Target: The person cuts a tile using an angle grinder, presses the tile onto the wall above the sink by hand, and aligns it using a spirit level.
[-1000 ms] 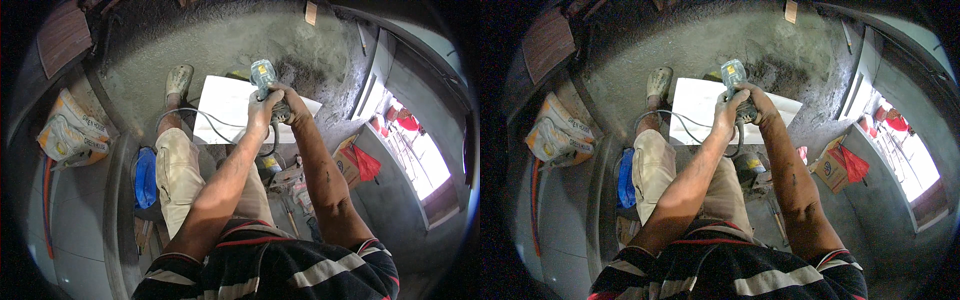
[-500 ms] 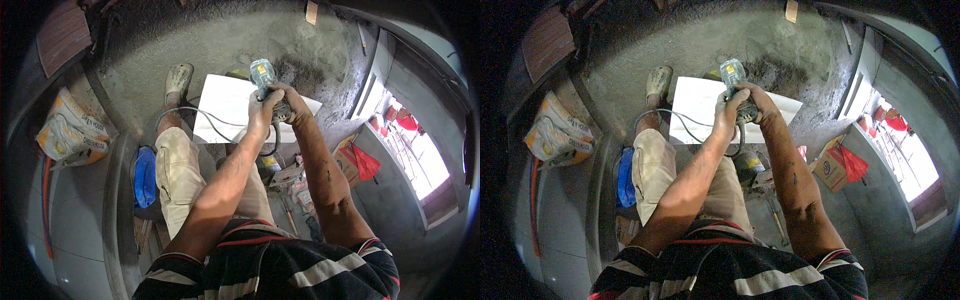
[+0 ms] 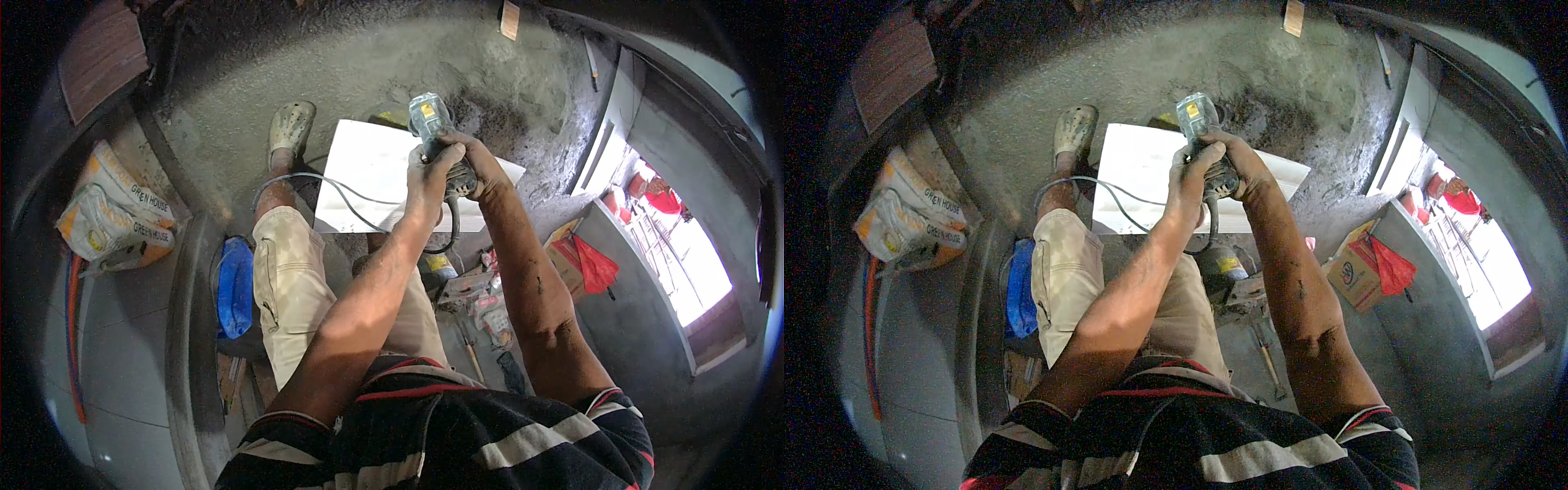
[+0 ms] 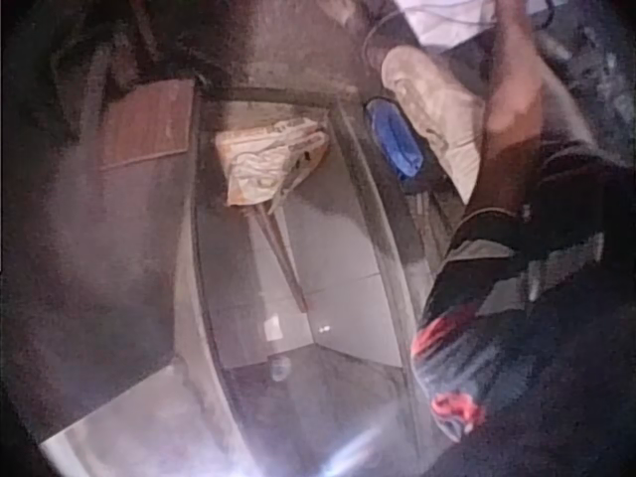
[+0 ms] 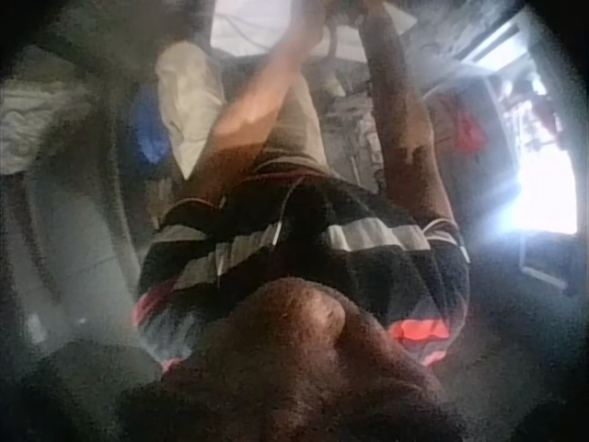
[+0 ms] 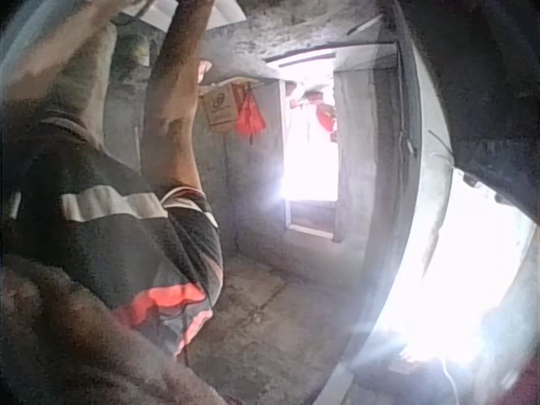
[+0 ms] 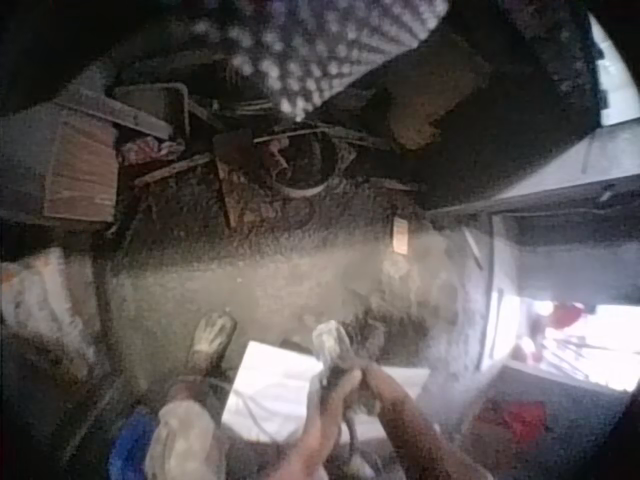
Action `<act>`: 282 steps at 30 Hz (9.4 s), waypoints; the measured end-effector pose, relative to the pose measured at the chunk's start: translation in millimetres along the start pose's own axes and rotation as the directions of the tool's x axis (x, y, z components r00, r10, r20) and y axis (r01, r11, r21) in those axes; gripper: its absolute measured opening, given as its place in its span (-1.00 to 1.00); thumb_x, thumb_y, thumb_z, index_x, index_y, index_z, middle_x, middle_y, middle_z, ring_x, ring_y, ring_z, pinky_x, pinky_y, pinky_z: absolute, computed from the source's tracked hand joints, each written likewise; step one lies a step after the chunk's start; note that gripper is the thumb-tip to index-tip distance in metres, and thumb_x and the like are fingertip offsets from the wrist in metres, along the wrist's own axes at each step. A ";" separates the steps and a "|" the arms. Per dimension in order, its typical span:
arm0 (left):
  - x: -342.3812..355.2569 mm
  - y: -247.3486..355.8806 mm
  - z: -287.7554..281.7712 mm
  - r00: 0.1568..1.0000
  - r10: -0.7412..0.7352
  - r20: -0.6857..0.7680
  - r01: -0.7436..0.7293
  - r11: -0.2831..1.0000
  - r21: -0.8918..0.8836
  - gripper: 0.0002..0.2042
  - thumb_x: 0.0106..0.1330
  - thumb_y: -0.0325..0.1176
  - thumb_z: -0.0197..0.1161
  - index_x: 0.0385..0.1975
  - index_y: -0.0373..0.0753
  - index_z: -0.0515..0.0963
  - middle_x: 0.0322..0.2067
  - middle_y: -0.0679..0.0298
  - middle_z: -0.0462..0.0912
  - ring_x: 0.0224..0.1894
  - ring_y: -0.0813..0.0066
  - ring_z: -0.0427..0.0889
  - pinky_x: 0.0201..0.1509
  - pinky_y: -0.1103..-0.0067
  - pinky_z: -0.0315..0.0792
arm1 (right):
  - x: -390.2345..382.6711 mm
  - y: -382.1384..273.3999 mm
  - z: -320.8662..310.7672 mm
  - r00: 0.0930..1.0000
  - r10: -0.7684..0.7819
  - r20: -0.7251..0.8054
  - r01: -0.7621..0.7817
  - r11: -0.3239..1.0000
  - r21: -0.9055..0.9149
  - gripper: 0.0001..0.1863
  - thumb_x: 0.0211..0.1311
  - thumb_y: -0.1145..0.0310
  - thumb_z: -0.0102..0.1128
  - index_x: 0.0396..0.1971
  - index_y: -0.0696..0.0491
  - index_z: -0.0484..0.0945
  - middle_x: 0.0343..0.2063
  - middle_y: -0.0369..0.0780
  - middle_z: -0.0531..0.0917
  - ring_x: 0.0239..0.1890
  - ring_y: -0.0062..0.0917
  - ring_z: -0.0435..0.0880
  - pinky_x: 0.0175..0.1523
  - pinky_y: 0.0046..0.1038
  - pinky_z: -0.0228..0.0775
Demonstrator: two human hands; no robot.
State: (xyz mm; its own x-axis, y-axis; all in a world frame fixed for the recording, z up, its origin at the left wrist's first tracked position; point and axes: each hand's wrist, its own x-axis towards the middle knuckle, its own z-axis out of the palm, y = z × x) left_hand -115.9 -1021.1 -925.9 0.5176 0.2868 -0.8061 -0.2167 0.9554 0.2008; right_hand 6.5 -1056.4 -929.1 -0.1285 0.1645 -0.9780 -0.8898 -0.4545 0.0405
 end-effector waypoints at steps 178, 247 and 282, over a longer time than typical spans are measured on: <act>9.9 609.2 -786.4 0.225 0.538 -0.812 -0.502 0.779 0.377 -0.36 -0.06 -0.20 0.50 0.05 -0.40 0.53 0.02 0.09 0.65 -0.08 0.23 0.65 0.02 0.33 0.56 | 148.8 252.7 248.0 0.900 -0.256 0.352 0.265 -0.318 -0.910 -0.29 0.20 0.22 0.39 0.28 0.26 0.38 -0.02 0.23 0.65 -0.04 -0.04 0.73 0.03 -0.24 0.57; -115.6 608.4 -831.2 0.094 0.754 -0.650 0.436 0.555 0.708 -0.56 0.35 -0.15 0.27 0.01 -0.43 0.61 -0.01 -0.05 0.67 0.08 0.04 0.64 0.21 0.26 0.46 | 136.6 291.0 147.0 0.941 -0.276 0.198 0.196 -0.036 -0.980 -0.31 0.36 -0.06 0.20 0.22 0.22 0.44 -0.02 0.10 0.68 0.02 -0.01 0.67 0.11 -0.13 0.50; 99.8 75.6 -52.4 0.945 -0.120 0.305 -0.274 -0.798 0.536 -0.38 -0.15 0.24 0.53 -0.25 -0.19 0.76 -0.28 0.06 0.77 -0.13 0.09 0.75 0.02 0.25 0.55 | 83.3 242.6 -236.3 0.839 -0.105 -0.533 0.494 0.558 0.667 0.06 0.16 -0.57 -0.02 0.47 -0.09 0.18 0.39 -0.09 0.32 0.40 -0.13 0.30 0.40 0.14 0.10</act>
State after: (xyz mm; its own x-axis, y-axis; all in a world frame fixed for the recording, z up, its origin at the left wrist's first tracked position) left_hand -124.0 -923.9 -1020.4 0.7675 0.1784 -0.6157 0.4750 -0.8032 0.3594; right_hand -116.6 -1359.9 -1049.1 0.2195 -0.2810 -0.9343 -0.8518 0.4117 -0.3239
